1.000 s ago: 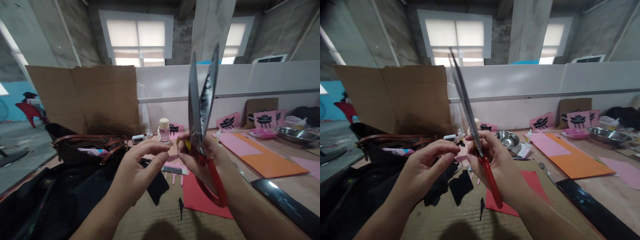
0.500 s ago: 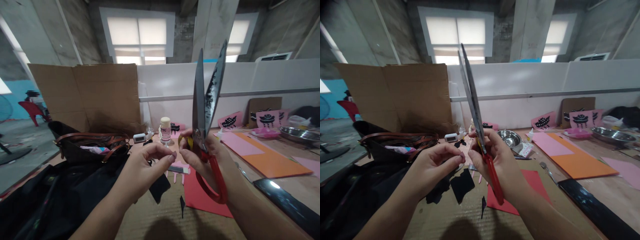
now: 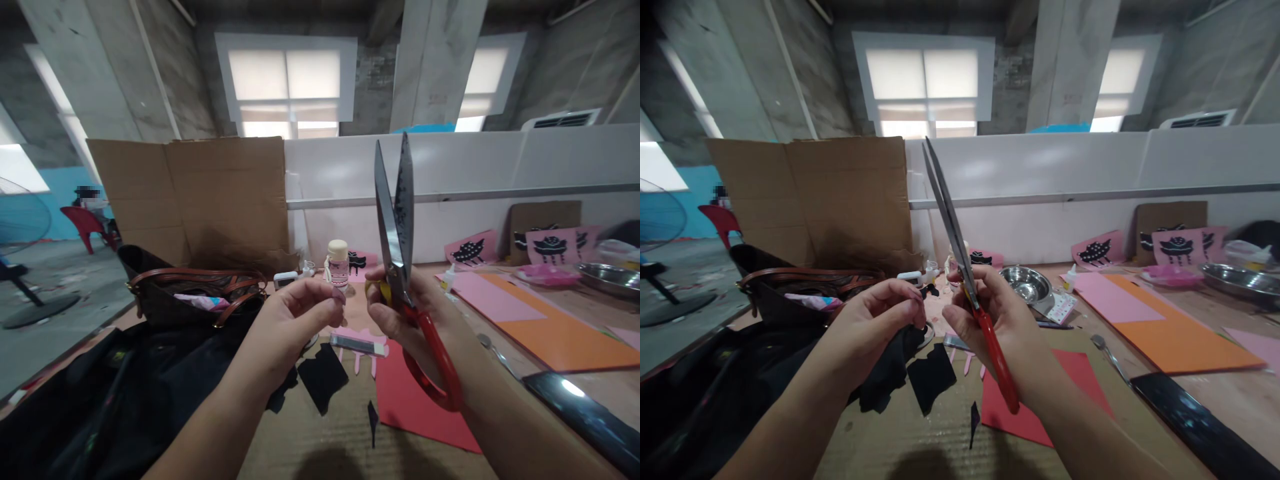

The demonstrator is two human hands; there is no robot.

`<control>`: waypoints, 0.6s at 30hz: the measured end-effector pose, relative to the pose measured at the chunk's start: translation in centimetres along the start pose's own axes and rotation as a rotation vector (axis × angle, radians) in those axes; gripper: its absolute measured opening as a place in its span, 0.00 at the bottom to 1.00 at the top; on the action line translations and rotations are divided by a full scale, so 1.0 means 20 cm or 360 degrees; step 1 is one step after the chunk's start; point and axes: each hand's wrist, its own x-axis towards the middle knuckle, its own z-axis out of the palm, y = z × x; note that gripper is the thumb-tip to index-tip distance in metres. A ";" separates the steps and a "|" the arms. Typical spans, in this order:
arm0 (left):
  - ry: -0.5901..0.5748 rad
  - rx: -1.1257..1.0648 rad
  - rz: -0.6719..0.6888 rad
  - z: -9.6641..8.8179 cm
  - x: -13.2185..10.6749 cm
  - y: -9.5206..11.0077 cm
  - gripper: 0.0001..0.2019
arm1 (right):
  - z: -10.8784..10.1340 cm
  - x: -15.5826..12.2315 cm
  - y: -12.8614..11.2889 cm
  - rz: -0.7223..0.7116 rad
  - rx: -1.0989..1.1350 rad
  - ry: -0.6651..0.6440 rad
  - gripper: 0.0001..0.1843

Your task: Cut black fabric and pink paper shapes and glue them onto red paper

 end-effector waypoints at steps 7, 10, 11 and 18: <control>0.0002 0.0042 0.0092 -0.01 0.00 0.02 0.08 | -0.02 0.01 0.06 0.0168 0.0093 -0.0110 0.14; 0.0034 0.0022 0.0140 -0.02 -0.02 0.05 0.07 | -0.01 0.03 0.12 0.0300 -0.0014 -0.0218 0.16; 0.0047 0.0009 0.0167 -0.03 -0.02 0.06 0.06 | -0.01 0.03 0.15 0.0324 -0.0081 -0.0280 0.17; 0.0143 0.0023 0.0400 -0.10 -0.02 0.11 0.03 | 0.13 0.00 0.43 0.0467 -0.0544 -0.0727 0.31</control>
